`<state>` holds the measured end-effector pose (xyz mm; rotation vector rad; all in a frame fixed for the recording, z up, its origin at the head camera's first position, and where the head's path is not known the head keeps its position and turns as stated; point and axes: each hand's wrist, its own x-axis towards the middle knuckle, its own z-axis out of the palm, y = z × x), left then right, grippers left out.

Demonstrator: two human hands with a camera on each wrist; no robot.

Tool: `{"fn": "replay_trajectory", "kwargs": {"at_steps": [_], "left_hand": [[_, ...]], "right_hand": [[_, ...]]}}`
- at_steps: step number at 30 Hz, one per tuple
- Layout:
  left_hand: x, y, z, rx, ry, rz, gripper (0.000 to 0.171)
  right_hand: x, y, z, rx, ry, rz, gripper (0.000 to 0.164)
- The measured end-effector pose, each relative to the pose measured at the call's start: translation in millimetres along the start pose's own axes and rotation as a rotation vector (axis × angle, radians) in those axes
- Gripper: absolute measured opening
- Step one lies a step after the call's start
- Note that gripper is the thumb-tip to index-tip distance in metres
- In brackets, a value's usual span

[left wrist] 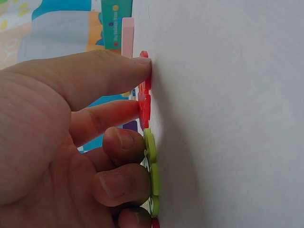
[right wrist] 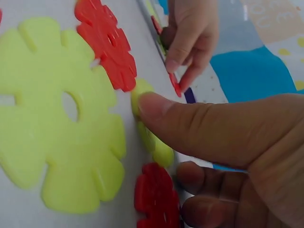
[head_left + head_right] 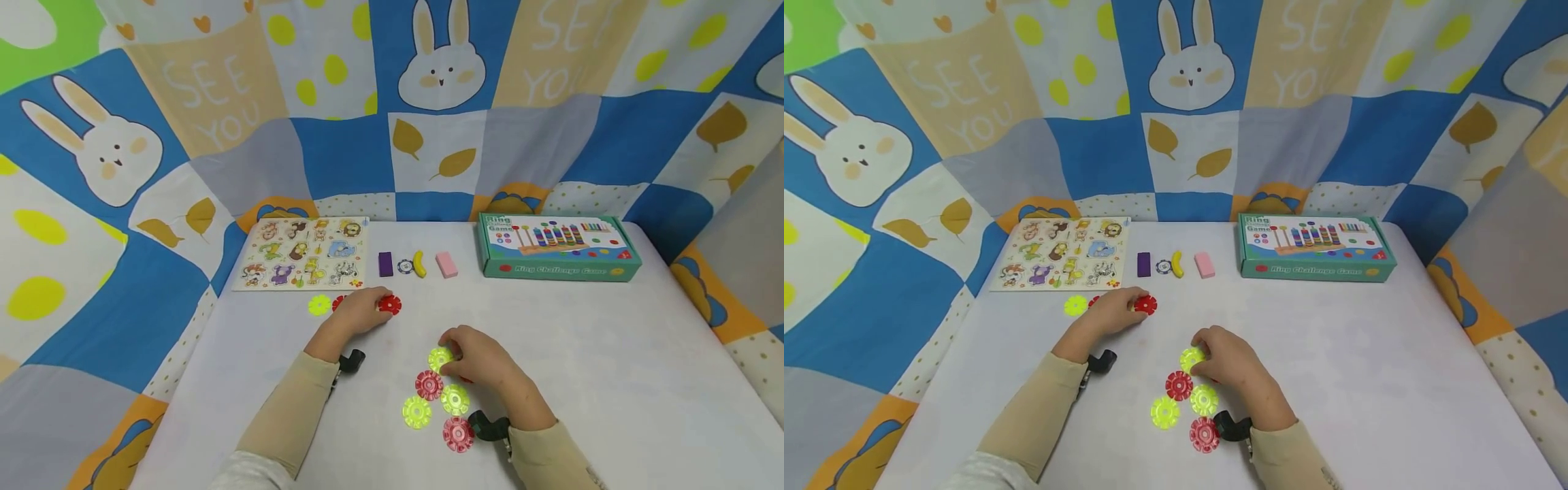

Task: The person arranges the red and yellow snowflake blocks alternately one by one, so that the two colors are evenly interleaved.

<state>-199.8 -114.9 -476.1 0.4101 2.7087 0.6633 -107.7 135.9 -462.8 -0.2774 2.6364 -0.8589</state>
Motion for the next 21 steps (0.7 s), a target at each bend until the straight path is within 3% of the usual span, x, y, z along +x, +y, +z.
{"fn": "replay_trajectory", "kwargs": {"at_steps": [11,21], "left_hand": [[-1.9,1.1,0.7,0.006,0.006,-0.009,0.052],[-0.7,0.0,2.2,0.000,0.014,-0.007,0.053]], "right_hand": [[1,-4,6,-0.021,-0.010,0.037,0.036],[-2,-18,-13,0.201,-0.059,0.006,0.028]]}}
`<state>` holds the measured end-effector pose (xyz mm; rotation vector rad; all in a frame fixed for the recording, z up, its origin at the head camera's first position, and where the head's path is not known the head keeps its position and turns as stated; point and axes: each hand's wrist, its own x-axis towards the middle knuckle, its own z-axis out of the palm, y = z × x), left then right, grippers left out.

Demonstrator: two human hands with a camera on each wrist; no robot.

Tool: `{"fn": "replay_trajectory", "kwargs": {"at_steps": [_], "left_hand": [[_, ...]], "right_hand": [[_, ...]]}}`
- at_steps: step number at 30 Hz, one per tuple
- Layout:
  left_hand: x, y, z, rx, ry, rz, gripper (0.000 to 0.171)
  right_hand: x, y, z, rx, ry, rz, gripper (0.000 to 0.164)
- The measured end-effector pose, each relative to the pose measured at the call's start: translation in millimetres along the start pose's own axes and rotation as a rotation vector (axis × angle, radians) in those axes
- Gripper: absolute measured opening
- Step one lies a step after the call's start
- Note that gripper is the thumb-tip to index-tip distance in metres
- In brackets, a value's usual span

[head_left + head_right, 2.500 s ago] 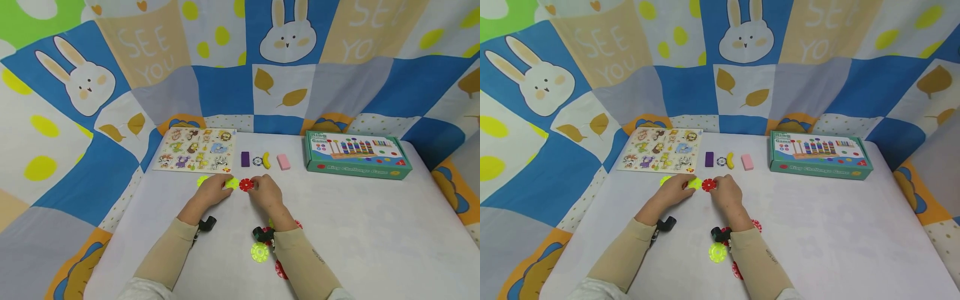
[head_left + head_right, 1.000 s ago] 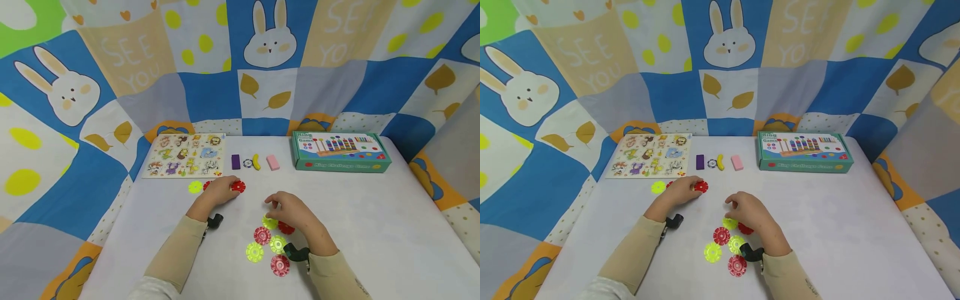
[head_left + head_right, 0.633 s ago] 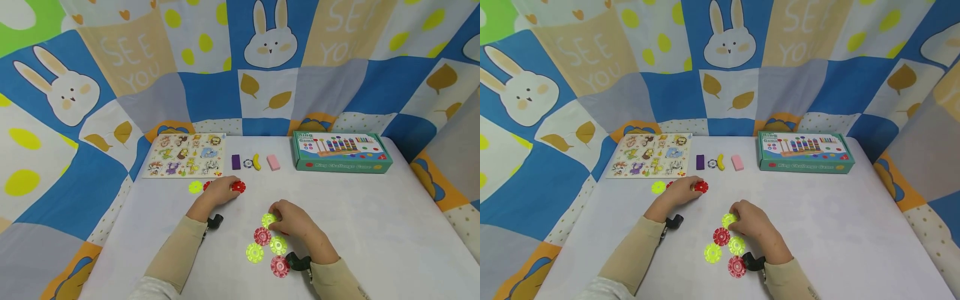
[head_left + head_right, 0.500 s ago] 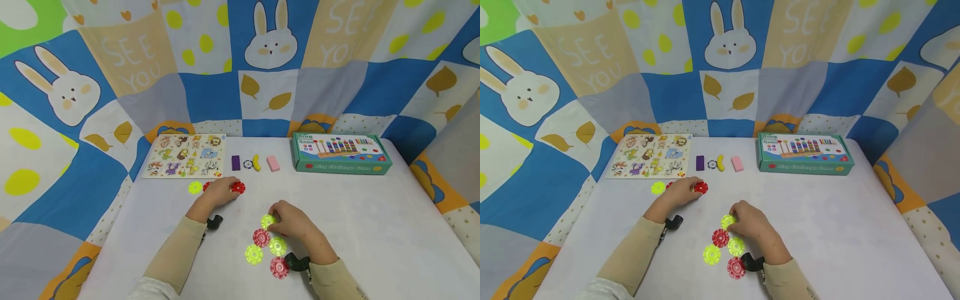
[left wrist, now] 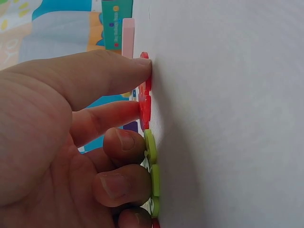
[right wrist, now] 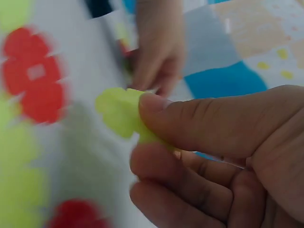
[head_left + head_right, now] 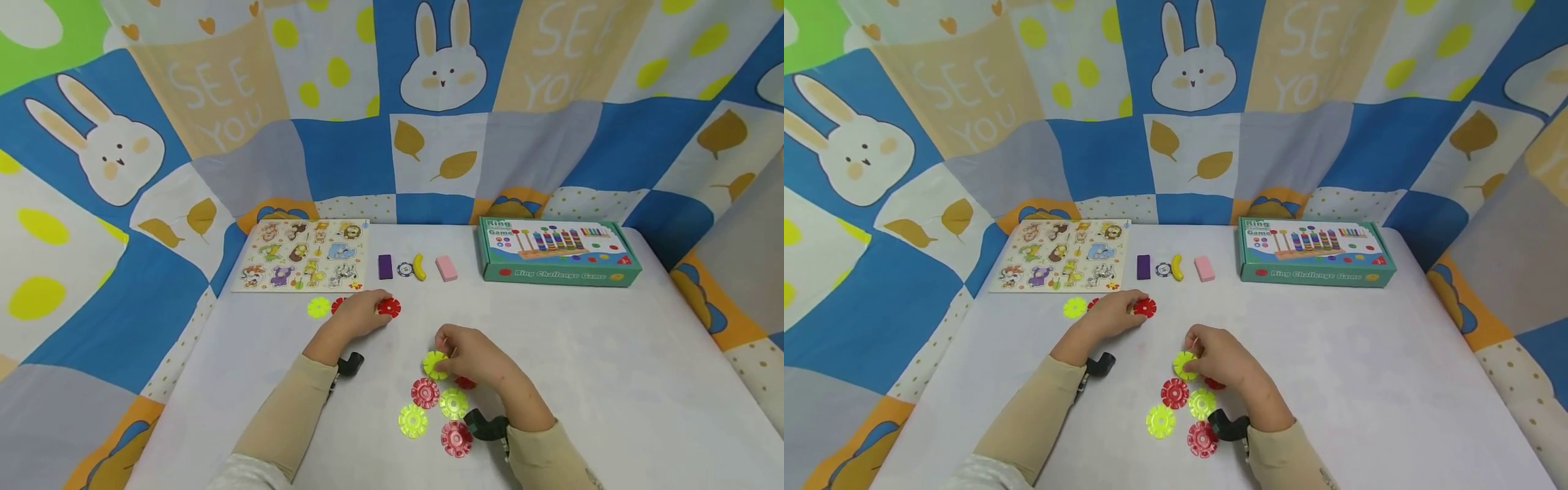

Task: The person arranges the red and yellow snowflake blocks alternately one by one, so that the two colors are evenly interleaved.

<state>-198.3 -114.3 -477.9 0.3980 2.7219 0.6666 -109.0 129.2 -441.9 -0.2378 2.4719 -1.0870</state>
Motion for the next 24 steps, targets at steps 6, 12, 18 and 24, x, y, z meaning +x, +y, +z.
{"fn": "replay_trajectory", "kwargs": {"at_steps": [6,12,18,24], "left_hand": [[1.0,0.1,-0.5,0.000,-0.007,-0.009,0.054],[0.8,0.3,-1.8,-0.008,-0.004,-0.023,0.053],[3.6,-0.2,0.0,0.008,-0.014,0.004,0.053],[5.9,-2.6,0.3,0.024,-0.018,0.001,0.053]], "right_hand": [[0,-27,-32,0.110,-0.018,-0.051,0.035],[24,-39,-46,0.155,0.036,-0.063,0.042],[67,-22,-18,0.088,0.145,0.040,0.051],[89,-13,10,-0.039,0.246,0.059,0.049]]}}
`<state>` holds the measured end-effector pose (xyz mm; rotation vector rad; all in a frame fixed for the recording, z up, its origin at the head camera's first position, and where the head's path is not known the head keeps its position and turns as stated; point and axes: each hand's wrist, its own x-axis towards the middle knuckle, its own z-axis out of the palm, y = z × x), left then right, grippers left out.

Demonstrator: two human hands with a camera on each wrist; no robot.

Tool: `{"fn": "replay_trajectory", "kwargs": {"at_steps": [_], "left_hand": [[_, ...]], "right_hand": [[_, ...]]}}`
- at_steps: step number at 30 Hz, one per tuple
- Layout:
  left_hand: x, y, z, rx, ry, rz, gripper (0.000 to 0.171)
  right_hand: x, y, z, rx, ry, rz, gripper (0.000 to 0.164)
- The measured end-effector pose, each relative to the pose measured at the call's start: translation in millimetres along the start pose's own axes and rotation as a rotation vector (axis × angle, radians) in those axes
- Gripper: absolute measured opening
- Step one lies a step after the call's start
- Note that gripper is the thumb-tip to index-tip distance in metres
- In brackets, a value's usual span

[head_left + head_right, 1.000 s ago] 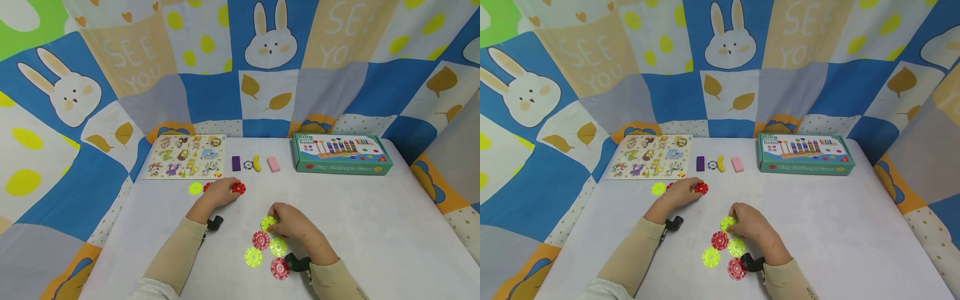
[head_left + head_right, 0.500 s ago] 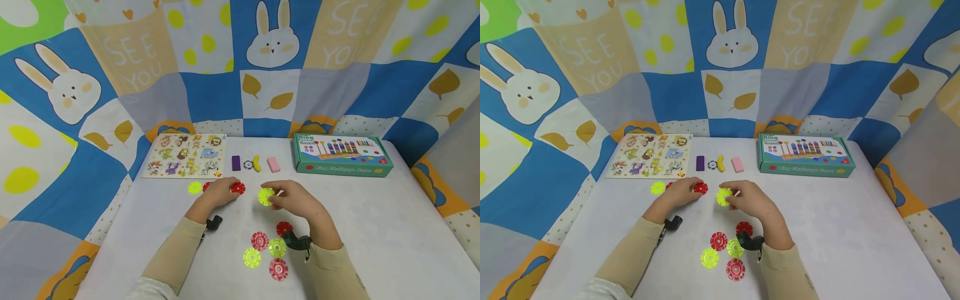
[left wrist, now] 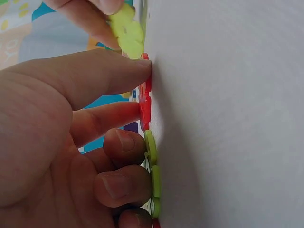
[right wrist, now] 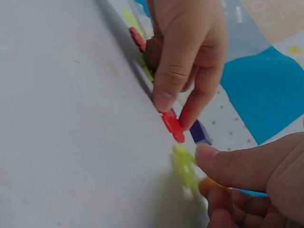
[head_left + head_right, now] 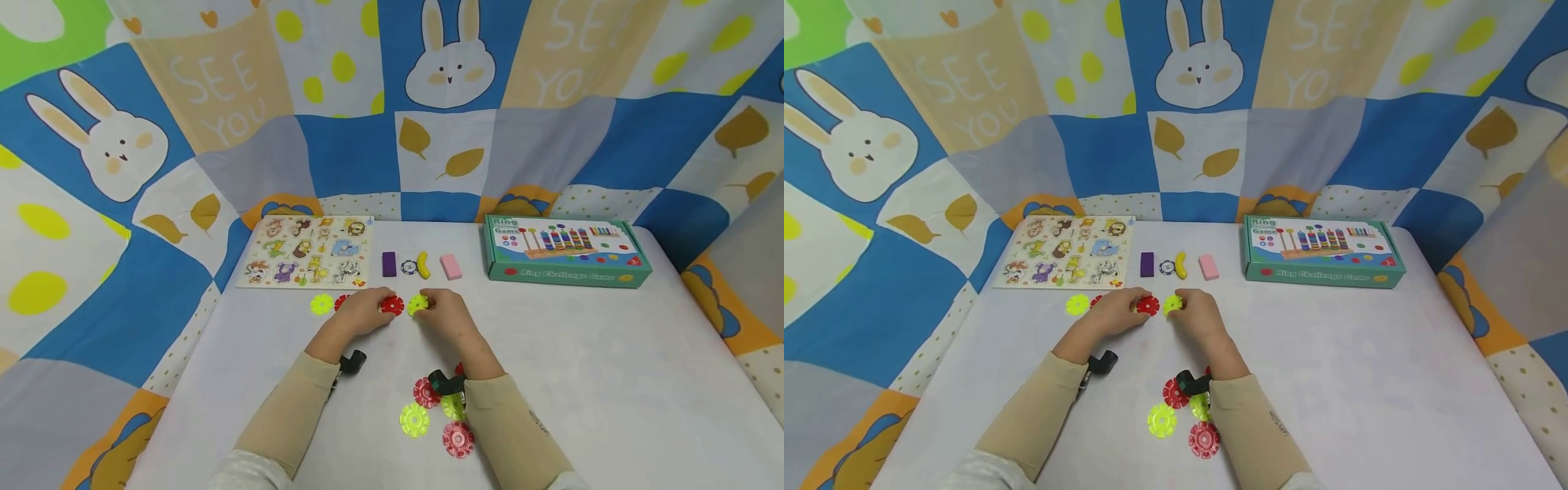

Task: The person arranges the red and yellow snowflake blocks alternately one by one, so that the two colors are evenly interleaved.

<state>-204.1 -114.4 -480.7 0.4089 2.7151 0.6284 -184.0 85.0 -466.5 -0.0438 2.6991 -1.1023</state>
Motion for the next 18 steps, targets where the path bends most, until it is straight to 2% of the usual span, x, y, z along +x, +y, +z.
{"fn": "replay_trajectory", "kwargs": {"at_steps": [7,11,18], "left_hand": [[-3.5,3.2,-0.1,0.000,-0.009,-0.015,0.054],[-4.4,3.8,0.4,0.017,-0.009,-0.014,0.054],[-1.5,10.3,-2.3,0.073,0.018,0.018,0.053]], "right_hand": [[-1,5,2,-0.114,0.042,-0.015,0.047],[1,11,5,-0.129,0.057,-0.031,0.040],[2,13,6,-0.129,0.083,-0.030,0.040]]}}
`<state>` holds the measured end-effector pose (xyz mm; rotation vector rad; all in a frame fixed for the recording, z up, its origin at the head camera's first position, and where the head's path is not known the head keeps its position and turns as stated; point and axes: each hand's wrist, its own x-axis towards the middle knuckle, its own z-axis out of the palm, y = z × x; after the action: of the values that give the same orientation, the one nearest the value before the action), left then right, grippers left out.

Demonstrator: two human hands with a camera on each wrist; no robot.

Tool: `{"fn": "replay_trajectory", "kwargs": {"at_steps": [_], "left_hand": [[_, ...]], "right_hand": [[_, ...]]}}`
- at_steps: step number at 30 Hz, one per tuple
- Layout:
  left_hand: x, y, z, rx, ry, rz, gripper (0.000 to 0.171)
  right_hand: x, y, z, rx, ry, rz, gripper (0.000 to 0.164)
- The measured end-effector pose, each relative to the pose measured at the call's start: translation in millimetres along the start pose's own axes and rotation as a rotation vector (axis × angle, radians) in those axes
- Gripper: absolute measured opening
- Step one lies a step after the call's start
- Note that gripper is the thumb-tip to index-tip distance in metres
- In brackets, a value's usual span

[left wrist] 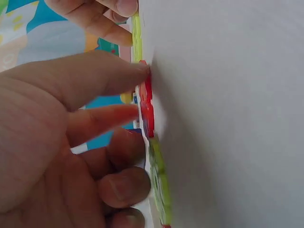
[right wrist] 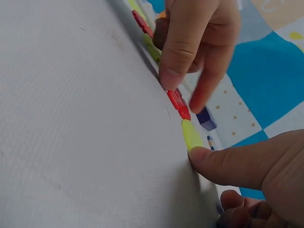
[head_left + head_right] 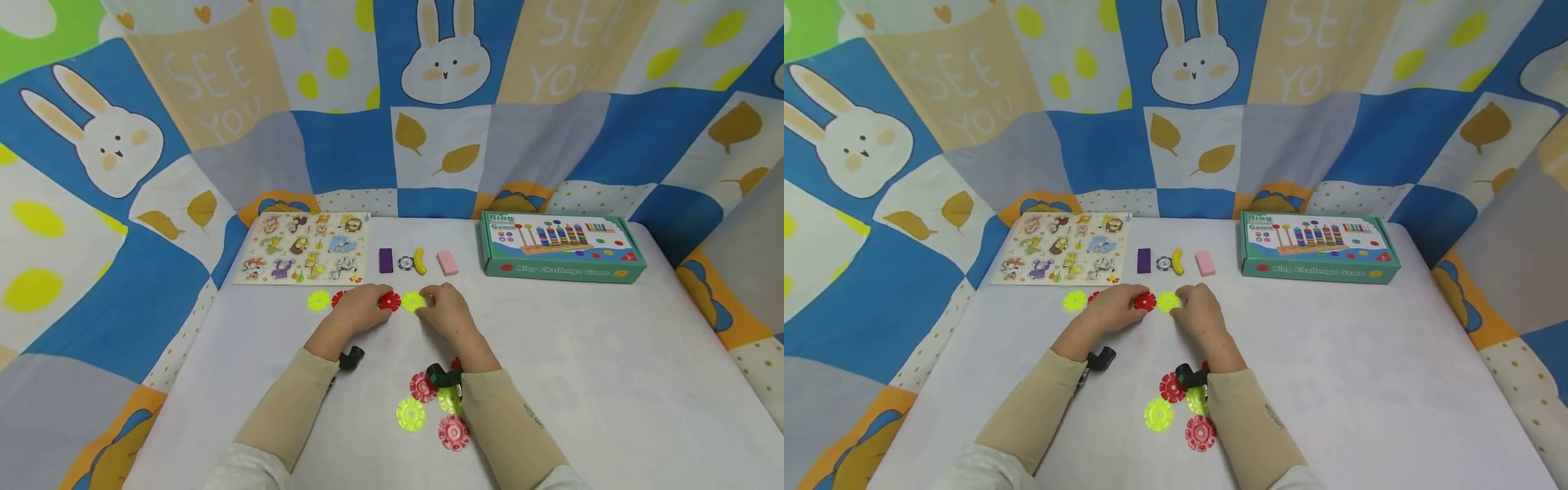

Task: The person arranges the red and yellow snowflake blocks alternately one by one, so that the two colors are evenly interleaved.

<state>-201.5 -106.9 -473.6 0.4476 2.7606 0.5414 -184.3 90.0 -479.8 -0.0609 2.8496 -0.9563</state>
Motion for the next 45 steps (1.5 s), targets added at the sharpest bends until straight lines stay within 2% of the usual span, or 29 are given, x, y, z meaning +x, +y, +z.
{"fn": "replay_trajectory", "kwargs": {"at_steps": [6,12,17,22,25,28,31,34,39,45], "left_hand": [[11.1,19.1,-6.5,-0.007,0.047,0.056,0.055],[21.6,32.6,-2.1,-0.014,0.006,0.059,0.055],[25.2,35.4,7.1,-0.035,-0.005,0.061,0.054],[26.6,31.6,13.0,-0.044,-0.003,0.064,0.052],[26.9,28.0,15.1,-0.062,-0.004,0.068,0.051],[27.2,25.9,16.3,-0.078,-0.009,0.076,0.050],[27.5,24.7,16.3,-0.082,-0.009,0.077,0.049],[27.2,23.7,15.5,-0.082,-0.013,0.059,0.049],[27.3,26.0,12.6,-0.100,-0.034,0.059,0.050],[26.8,26.7,14.0,-0.095,-0.039,0.066,0.051]], "right_hand": [[2,0,-4,0.003,-0.013,-0.003,0.041],[1,5,-14,0.036,-0.072,-0.001,0.038],[0,12,-34,0.087,-0.048,0.016,0.033],[-6,11,-55,0.099,-0.018,-0.015,0.032],[-16,8,-64,0.107,-0.018,-0.036,0.032],[-31,7,-68,0.116,-0.022,-0.093,0.030],[-50,8,-68,0.128,-0.027,-0.171,0.027],[-68,10,-65,0.138,-0.050,-0.214,0.026],[-91,24,-59,0.091,-0.107,-0.189,0.029],[-107,46,-51,0.020,-0.180,-0.093,0.035]]}}
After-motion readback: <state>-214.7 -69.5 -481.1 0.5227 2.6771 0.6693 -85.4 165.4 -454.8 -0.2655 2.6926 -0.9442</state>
